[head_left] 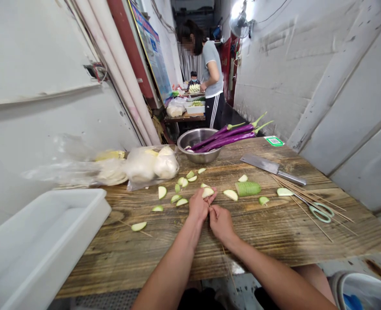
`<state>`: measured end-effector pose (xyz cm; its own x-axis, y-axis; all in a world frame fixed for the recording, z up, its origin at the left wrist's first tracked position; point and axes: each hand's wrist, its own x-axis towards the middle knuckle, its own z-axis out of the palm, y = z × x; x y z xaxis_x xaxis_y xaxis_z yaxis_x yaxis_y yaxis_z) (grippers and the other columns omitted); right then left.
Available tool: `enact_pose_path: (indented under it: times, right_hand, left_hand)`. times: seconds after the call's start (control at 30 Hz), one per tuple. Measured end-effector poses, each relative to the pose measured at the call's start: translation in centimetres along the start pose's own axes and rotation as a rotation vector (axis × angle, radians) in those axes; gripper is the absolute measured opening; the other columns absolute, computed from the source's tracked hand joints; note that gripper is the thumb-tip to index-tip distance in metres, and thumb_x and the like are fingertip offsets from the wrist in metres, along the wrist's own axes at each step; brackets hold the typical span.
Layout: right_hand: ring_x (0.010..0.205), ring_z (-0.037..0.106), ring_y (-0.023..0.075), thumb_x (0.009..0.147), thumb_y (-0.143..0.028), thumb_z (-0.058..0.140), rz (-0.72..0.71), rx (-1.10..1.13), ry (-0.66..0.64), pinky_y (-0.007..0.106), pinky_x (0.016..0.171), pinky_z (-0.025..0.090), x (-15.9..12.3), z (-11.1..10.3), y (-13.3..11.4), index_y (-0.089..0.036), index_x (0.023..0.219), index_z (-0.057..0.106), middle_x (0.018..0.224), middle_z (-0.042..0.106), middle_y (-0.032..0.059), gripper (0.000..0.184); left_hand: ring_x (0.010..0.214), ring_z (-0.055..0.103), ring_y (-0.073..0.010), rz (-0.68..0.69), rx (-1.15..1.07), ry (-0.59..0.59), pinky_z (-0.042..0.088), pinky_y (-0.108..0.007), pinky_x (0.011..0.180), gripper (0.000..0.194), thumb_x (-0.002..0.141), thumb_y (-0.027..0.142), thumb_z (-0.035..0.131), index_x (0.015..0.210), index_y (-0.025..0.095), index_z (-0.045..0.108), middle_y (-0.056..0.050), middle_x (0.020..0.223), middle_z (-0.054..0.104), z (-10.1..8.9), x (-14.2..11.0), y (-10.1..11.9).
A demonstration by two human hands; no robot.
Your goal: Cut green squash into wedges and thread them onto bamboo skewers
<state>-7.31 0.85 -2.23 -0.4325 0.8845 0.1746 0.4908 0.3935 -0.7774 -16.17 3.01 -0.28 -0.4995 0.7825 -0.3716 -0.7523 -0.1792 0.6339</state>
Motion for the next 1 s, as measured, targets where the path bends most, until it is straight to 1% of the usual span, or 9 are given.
enact_pose_path:
  times: [0.33,0.5,0.63,0.8,1.0]
  right_hand:
    - [0.053,0.051,0.0130,0.081,-0.013,0.039,0.021,-0.026,0.013,0.021,0.051,0.032,0.08,-0.15,-0.27,-0.016,0.062,0.056,0.056,0.059,0.0024,0.026]
    - [0.055,0.052,0.0125,0.081,-0.013,0.038,0.021,-0.012,0.007,0.020,0.053,0.032,0.11,-0.14,-0.15,-0.015,0.065,0.058,0.059,0.060,0.0026,0.025]
    - [0.053,0.051,0.0121,0.080,-0.012,0.039,0.031,-0.012,0.013,0.020,0.051,0.031,0.14,-0.13,-0.16,-0.015,0.063,0.056,0.056,0.058,0.0019,0.025]
    - [0.050,0.048,0.0118,0.080,-0.013,0.039,0.042,-0.018,0.028,0.020,0.049,0.029,0.17,0.01,-0.06,-0.016,0.061,0.055,0.054,0.056,0.0011,0.025]
    - [0.050,0.049,0.0119,0.080,-0.013,0.040,0.053,-0.032,0.033,0.021,0.050,0.028,0.17,-0.04,-0.14,-0.016,0.062,0.056,0.055,0.057,0.0011,0.024]
  left_hand:
    - [0.072,0.065,-0.0184,0.005,0.023,-0.021,0.052,-0.038,0.077,0.014,0.077,0.008,0.047,0.067,0.008,0.057,-0.009,0.066,0.064,0.09,-0.37,-0.08]
    - [0.070,0.065,-0.0169,0.027,0.058,-0.035,0.052,-0.037,0.077,0.015,0.079,0.009,0.046,0.068,0.008,0.057,-0.008,0.066,0.064,-0.05,-0.29,-0.31]
    - [0.070,0.065,-0.0170,0.028,0.066,-0.045,0.052,-0.037,0.077,0.014,0.079,0.010,0.047,0.069,0.008,0.057,-0.009,0.067,0.065,-0.17,-0.15,-0.47]
    - [0.071,0.065,-0.0180,0.027,0.077,-0.031,0.051,-0.038,0.079,0.015,0.079,0.010,0.045,0.069,0.009,0.056,-0.010,0.068,0.065,-0.19,-0.12,-0.57]
    - [0.069,0.065,-0.0159,0.020,0.107,-0.042,0.050,-0.036,0.080,0.014,0.079,0.011,0.045,0.071,0.011,0.056,-0.007,0.068,0.066,-0.03,-0.34,-0.56]
